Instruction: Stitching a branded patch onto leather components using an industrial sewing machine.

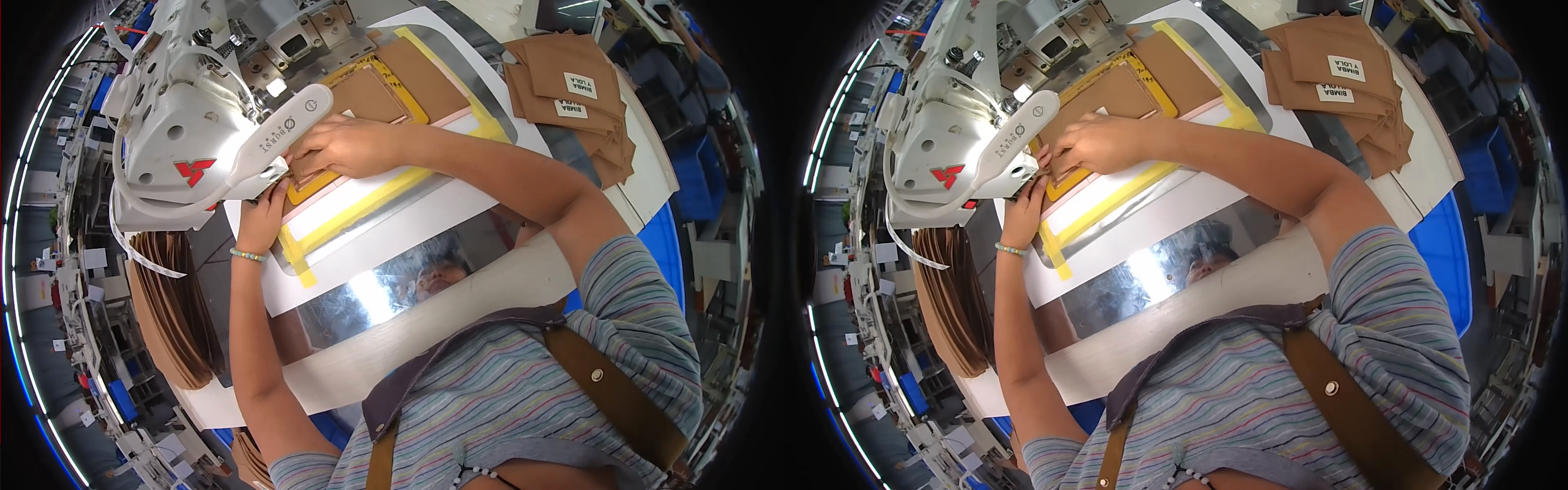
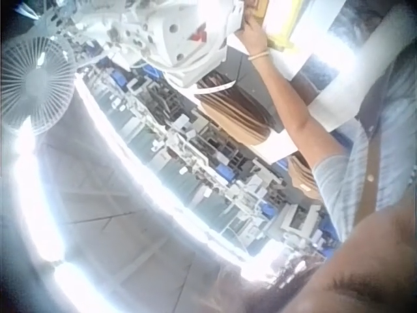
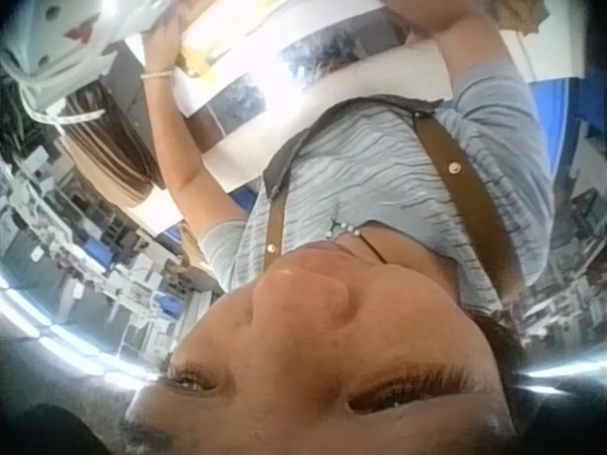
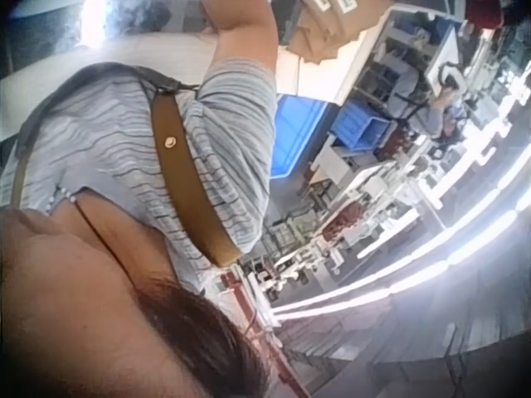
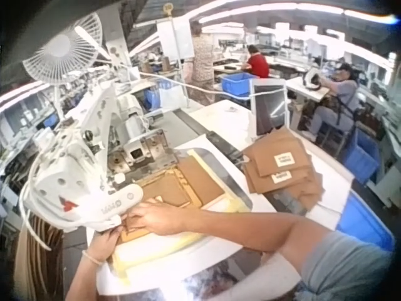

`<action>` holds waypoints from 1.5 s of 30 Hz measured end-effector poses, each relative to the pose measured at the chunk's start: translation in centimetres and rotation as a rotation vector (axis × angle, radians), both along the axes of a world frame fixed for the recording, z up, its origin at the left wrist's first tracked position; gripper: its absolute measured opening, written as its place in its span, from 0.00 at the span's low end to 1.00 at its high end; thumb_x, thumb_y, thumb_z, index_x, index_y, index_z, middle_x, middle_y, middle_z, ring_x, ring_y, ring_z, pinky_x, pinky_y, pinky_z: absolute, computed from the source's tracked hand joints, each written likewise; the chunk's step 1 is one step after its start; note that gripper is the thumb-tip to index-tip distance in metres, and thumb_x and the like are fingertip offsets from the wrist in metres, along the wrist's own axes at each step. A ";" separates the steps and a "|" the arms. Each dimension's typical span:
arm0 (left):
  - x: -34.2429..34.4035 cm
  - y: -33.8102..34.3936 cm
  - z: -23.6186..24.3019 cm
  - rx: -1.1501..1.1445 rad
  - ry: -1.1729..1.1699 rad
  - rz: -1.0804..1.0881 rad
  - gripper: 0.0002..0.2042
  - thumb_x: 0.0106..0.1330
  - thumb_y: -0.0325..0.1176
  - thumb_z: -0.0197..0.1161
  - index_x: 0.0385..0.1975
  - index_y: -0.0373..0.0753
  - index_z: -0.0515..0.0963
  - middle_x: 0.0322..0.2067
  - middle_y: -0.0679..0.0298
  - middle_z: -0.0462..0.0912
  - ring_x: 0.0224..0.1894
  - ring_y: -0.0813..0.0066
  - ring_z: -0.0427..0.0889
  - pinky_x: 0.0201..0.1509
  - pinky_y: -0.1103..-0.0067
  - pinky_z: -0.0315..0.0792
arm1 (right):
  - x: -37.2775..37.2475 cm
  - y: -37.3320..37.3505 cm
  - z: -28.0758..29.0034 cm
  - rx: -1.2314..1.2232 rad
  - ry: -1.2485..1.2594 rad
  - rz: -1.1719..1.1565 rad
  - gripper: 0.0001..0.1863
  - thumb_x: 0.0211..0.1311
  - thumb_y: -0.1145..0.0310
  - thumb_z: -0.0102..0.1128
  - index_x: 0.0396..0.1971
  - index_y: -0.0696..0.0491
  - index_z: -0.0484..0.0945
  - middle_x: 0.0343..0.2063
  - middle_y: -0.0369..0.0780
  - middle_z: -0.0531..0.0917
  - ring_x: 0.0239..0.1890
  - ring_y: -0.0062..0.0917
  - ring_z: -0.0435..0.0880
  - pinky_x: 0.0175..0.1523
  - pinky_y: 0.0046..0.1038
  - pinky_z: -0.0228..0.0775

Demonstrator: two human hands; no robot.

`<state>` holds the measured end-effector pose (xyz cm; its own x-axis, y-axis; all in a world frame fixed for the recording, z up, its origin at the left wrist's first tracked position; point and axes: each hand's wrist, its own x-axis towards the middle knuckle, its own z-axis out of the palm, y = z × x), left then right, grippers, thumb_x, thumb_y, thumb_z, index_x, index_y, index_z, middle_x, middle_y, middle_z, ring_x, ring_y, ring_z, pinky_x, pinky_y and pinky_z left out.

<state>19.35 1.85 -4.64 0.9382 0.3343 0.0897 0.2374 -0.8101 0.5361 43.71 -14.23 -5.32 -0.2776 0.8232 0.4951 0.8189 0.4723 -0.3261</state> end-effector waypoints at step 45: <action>2.3 7.8 -4.1 0.378 -0.155 -0.121 0.22 0.76 0.28 0.59 0.69 0.45 0.80 0.65 0.56 0.84 0.66 0.54 0.81 0.70 0.66 0.73 | -1.7 0.0 0.7 -0.141 -0.118 -0.140 0.24 0.70 0.73 0.55 0.60 0.38 0.88 0.63 0.38 0.84 0.67 0.34 0.80 0.72 0.43 0.69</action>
<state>21.69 9.66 -8.75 0.9343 0.1393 0.3281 0.0686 -0.9735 0.2181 42.01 -14.25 -4.66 -0.2052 0.9166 0.3431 0.9097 0.3080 -0.2787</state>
